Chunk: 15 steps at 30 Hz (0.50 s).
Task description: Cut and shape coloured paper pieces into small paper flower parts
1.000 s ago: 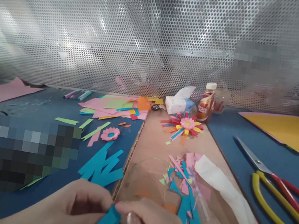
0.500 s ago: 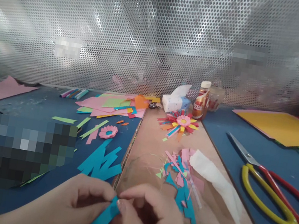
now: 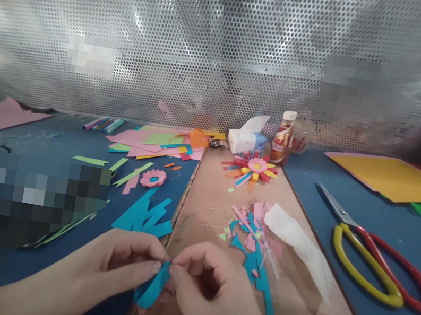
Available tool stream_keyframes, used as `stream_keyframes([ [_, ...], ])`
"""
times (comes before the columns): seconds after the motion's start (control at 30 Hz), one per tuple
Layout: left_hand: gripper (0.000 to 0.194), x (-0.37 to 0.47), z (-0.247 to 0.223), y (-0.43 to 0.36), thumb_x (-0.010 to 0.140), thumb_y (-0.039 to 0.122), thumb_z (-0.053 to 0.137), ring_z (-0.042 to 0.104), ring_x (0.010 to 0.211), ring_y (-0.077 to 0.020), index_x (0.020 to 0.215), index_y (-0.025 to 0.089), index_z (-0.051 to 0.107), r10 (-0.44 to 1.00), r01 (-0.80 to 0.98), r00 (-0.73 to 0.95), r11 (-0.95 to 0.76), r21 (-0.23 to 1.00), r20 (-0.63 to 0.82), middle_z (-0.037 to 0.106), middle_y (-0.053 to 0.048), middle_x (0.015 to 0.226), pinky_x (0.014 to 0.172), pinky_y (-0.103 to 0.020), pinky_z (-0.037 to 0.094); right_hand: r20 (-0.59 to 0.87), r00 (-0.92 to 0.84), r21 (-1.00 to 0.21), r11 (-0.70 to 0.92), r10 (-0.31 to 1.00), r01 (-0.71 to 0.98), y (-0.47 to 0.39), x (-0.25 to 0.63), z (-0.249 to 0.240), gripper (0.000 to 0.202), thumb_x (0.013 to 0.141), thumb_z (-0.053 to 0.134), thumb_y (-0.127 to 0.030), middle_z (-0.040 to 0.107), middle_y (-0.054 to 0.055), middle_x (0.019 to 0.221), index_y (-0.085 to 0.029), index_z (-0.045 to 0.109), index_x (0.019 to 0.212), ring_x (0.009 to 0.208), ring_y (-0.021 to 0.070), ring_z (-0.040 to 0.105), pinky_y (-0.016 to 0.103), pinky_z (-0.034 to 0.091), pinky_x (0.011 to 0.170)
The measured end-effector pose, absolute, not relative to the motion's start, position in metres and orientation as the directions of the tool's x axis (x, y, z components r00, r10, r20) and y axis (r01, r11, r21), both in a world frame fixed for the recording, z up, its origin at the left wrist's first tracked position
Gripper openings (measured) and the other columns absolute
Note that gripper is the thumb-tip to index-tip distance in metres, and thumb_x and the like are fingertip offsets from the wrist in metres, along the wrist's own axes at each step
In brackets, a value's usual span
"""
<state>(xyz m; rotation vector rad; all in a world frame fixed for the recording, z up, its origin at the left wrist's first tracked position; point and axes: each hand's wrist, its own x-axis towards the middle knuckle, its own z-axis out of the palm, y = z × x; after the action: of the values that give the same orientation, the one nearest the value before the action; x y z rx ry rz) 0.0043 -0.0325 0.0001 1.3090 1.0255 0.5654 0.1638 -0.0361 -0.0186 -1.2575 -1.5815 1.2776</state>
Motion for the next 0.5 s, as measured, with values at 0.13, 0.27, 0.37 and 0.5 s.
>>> stream_keyframes([
  [0.13, 0.021, 0.004, 0.007, -0.034, 0.074, 0.032, 0.051, 0.051, 0.063, -0.0118, 0.077, 0.014, 0.060, 0.856, 0.416, 0.450, 0.051, 0.908, -0.255, 0.058, 0.000, 0.065, 0.062, -0.021, 0.041, 0.034, -0.248, -0.944, 0.113, 0.968, 0.311, -0.039, 0.165, -0.018, 0.011, 0.072, 0.049, -0.026, 0.041, -0.005, 0.052, -0.018, 0.053, 0.065, 0.046, 0.0058, 0.040, 0.015, 0.034, 0.043],
  [0.27, 0.020, 0.005, 0.003, -0.035, 0.076, 0.030, 0.049, 0.050, 0.062, -0.0107, 0.073, 0.014, 0.061, 0.874, 0.417, 0.438, 0.010, 0.909, -0.210, 0.057, 0.001, 0.064, 0.060, -0.019, 0.040, 0.057, -0.300, -0.882, 0.189, 0.952, 0.432, -0.041, 0.171, -0.016, 0.014, 0.074, 0.046, -0.029, 0.047, -0.003, 0.052, -0.020, 0.056, 0.068, 0.048, 0.0083, 0.046, 0.016, 0.037, 0.043],
  [0.37, 0.020, 0.005, -0.001, -0.035, 0.076, 0.031, 0.050, 0.052, 0.063, -0.0105, 0.072, 0.014, 0.059, 0.871, 0.323, 0.450, 0.048, 0.945, -0.198, 0.057, 0.002, 0.065, 0.061, -0.019, 0.041, 0.073, -0.322, -0.857, 0.224, 0.944, 0.463, -0.041, 0.174, -0.014, 0.016, 0.077, 0.045, -0.029, 0.057, -0.002, 0.056, -0.022, 0.059, 0.073, 0.053, 0.0106, 0.054, 0.016, 0.042, 0.046],
  [0.5, 0.019, 0.005, -0.003, -0.034, 0.076, 0.031, 0.052, 0.054, 0.067, -0.0119, 0.072, 0.014, 0.057, 0.865, 0.193, 0.454, 0.137, 0.972, -0.212, 0.058, 0.000, 0.067, 0.067, -0.023, 0.043, 0.154, -0.310, -0.899, 0.263, 0.938, 0.350, -0.044, 0.175, -0.012, 0.018, 0.078, 0.045, -0.022, 0.066, -0.002, 0.072, -0.026, 0.061, 0.086, 0.060, 0.0100, 0.060, 0.014, 0.047, 0.054],
])
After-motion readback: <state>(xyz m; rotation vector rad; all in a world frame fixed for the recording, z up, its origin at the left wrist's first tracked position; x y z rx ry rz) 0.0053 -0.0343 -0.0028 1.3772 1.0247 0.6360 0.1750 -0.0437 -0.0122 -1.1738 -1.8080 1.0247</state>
